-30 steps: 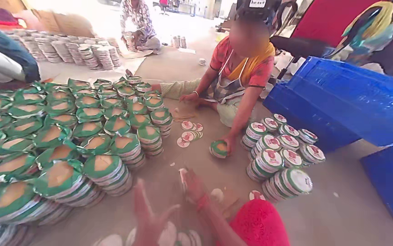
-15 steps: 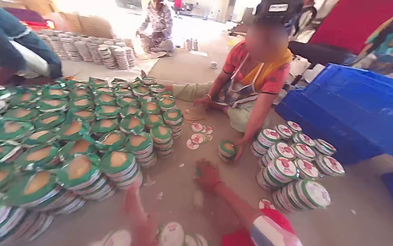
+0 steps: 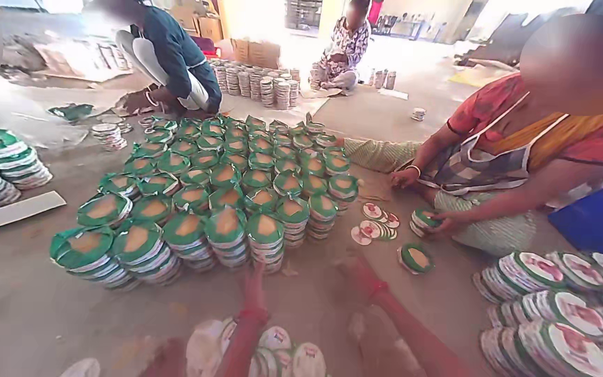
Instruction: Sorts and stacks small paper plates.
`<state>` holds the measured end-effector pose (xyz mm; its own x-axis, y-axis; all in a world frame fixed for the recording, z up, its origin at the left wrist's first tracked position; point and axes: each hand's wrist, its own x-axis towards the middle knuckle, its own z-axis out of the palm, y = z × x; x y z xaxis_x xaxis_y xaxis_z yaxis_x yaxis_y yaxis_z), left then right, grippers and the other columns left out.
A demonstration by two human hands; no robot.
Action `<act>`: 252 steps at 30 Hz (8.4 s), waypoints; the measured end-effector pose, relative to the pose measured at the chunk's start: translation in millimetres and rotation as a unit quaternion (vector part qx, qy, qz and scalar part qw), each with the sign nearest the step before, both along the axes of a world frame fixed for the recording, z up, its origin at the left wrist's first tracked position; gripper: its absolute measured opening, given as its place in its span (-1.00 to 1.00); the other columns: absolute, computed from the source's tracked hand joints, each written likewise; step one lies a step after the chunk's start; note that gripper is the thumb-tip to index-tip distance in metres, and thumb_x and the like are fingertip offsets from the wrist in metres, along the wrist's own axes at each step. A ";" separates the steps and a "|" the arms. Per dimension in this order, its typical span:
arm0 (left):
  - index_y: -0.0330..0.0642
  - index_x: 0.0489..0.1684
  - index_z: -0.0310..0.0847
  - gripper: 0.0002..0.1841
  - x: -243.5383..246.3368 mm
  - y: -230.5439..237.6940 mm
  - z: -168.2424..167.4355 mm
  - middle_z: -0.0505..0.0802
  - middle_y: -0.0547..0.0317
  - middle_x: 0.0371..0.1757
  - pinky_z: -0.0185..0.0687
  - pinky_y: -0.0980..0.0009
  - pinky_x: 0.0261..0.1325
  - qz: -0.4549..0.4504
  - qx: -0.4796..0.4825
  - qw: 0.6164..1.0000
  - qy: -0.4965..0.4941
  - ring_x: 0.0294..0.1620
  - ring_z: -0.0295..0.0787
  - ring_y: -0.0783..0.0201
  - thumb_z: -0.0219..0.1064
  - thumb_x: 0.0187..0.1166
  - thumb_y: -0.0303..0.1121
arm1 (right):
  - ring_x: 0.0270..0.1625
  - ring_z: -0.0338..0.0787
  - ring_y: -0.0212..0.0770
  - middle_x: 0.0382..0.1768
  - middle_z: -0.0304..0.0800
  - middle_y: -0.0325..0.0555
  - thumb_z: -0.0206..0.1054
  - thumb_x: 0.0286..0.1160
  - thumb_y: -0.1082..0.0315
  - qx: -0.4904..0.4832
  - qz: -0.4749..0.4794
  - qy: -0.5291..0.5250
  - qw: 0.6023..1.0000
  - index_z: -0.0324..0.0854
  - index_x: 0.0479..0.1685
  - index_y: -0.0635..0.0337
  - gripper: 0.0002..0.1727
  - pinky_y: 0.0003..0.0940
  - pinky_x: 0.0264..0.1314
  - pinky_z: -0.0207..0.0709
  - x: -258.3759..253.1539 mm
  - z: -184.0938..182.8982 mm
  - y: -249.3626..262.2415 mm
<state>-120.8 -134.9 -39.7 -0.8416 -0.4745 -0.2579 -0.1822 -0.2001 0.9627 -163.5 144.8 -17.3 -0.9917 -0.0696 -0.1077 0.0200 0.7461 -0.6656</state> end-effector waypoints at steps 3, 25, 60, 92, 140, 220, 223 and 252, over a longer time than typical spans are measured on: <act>-0.32 0.74 0.19 -0.35 -23.4 -0.1 20.3 0.32 -0.12 0.79 -0.02 0.05 0.82 0.033 0.103 0.994 -0.004 0.82 0.14 0.08 0.15 0.79 -0.07 | 0.42 0.68 0.04 0.46 0.53 0.36 0.45 0.48 0.17 -0.280 0.035 -0.019 0.959 0.13 0.63 0.50 -0.15 -0.16 0.41 0.61 8.5 -6.2 -86.1; 0.00 0.77 0.21 -0.28 -18.9 -6.2 31.6 0.41 -0.07 0.74 0.32 -0.27 0.57 -0.115 0.204 0.968 -0.085 0.72 0.32 -0.07 0.00 0.73 0.23 | 0.46 0.52 0.09 0.50 0.36 0.54 0.09 0.68 0.15 -0.481 -0.179 0.022 0.858 -0.11 0.72 0.54 -0.20 -0.08 0.48 0.47 23.9 -51.6 -176.0; -0.27 0.39 0.64 -0.54 53.8 97.7 36.0 0.77 0.07 0.38 0.61 0.32 0.44 -0.427 -0.024 0.891 0.152 0.36 0.70 0.31 0.31 0.47 -0.42 | 0.30 0.80 -0.15 0.41 0.66 0.11 0.56 0.09 0.47 -0.510 -0.163 0.042 0.843 -0.08 0.72 0.32 0.09 -0.22 0.33 0.72 162.3 9.1 -27.9; -0.34 0.33 0.73 -0.50 104.0 95.9 49.3 0.82 -0.16 0.34 0.56 -0.23 0.37 -0.297 -0.616 0.660 0.310 0.33 0.75 -0.32 0.04 0.70 -0.19 | 0.81 0.08 0.40 0.79 0.13 0.27 0.37 0.52 -0.01 0.142 -0.182 -0.129 0.964 0.52 0.62 0.04 -0.34 0.41 0.72 0.03 231.7 23.8 32.6; -0.22 0.35 0.73 -0.38 118.8 85.1 8.8 0.77 -0.20 0.41 0.59 -0.02 0.49 -0.252 -0.544 0.691 0.404 0.45 0.71 -0.19 0.13 0.70 0.14 | 0.80 0.09 0.47 0.71 0.42 0.00 0.02 0.42 -0.52 0.066 0.123 0.154 0.978 0.64 0.52 -0.13 -0.13 0.54 0.67 0.00 155.0 49.2 29.5; -0.53 0.75 -0.22 0.48 87.7 77.3 13.4 0.62 -0.28 0.39 0.54 0.23 0.51 -0.384 -0.171 0.862 0.284 0.44 0.61 0.09 0.83 -0.31 -0.13 | 0.63 0.51 0.25 0.42 0.75 -0.07 0.31 0.37 -0.40 0.242 0.189 0.293 0.905 0.89 -0.07 -0.05 -0.37 0.46 0.62 0.26 195.7 89.0 -43.0; -0.43 0.79 -0.19 0.49 79.4 63.7 24.6 0.54 -0.32 0.51 0.39 0.05 0.63 -0.445 -0.216 0.835 0.244 0.59 0.45 -0.09 0.87 -0.34 -0.20 | 0.25 0.80 0.02 0.11 0.87 -0.05 0.30 0.56 -0.13 0.127 0.137 0.290 0.939 0.86 -0.13 0.01 -0.58 0.03 0.22 0.69 221.3 69.9 -36.9; -0.38 0.63 0.30 -0.48 66.6 30.5 57.5 0.65 -0.21 0.44 0.55 0.19 0.45 -0.447 -0.029 0.893 0.048 0.40 0.65 0.09 0.14 0.72 -0.35 | 0.22 0.85 0.09 0.17 0.85 0.16 0.08 0.72 0.45 0.133 0.150 0.074 0.977 0.66 0.26 0.37 -0.67 0.04 0.36 0.63 115.0 135.0 -29.4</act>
<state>-54.2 -104.4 17.8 -0.9072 0.3888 -0.1609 -0.1602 0.0346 0.9865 -48.5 115.4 117.7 -0.9372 -0.3483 -0.0188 -0.3075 0.8503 -0.4272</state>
